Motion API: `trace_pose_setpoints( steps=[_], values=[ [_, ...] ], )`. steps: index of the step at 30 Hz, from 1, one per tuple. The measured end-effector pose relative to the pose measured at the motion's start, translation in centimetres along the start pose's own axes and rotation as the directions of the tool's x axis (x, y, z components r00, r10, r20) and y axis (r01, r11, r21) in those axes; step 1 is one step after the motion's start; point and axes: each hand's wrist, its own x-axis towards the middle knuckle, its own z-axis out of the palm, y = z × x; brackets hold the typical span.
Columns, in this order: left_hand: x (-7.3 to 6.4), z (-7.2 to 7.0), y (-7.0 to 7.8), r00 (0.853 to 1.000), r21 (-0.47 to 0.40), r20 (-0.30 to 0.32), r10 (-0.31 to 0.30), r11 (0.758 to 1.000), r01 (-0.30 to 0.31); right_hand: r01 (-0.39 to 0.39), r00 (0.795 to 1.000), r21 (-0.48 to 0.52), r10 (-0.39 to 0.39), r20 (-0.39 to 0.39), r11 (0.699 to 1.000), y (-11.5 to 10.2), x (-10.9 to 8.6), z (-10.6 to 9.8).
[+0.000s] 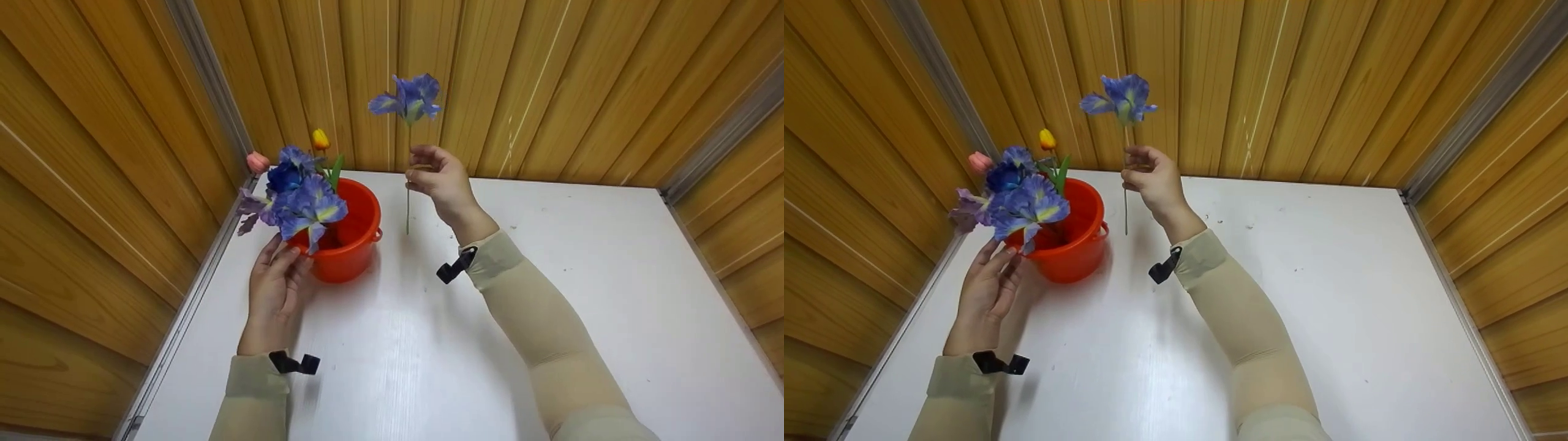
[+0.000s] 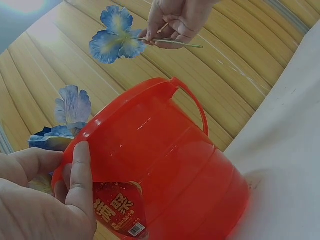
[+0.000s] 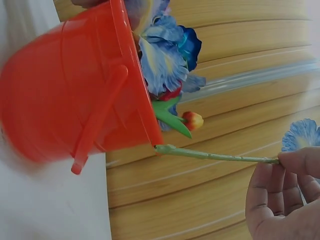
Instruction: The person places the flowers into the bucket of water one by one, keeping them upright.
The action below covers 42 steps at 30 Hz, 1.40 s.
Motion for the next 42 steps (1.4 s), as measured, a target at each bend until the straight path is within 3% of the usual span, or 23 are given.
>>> trace_pose_setpoints(
  steps=[10, 21, 29, 35, 42],
  values=[
    [0.0, 0.0, -0.2, 1.0, -0.016, -0.003, 0.006, 1.0, -0.006, -0.009, 1.0, 0.149, 0.007, 0.015, 0.989, 0.6, 0.2, 2.6],
    [-0.1, 0.0, -0.3, 1.0, -0.013, 0.004, 0.01, 1.0, -0.01, -0.044, 0.999, 0.202, 0.042, 0.012, 0.978, 2.4, 0.7, 4.7],
    [0.0, 0.0, -0.3, 1.0, 0.02, 0.0, 0.006, 1.0, -0.006, -0.065, 0.997, 0.261, 0.071, -0.012, 0.963, 2.6, 1.5, 5.6],
    [0.1, 0.1, -0.2, 1.0, 0.005, -0.002, -0.001, 1.0, 0.001, -0.047, 0.999, 0.193, 0.05, -0.008, 0.98, 3.5, 1.8, 6.1],
    [0.1, 0.1, -0.1, 1.0, -0.003, -0.005, -0.004, 1.0, 0.004, -0.017, 1.0, 0.008, 0.017, -0.015, 1.0, 5.3, 1.6, 6.3]
  ],
)
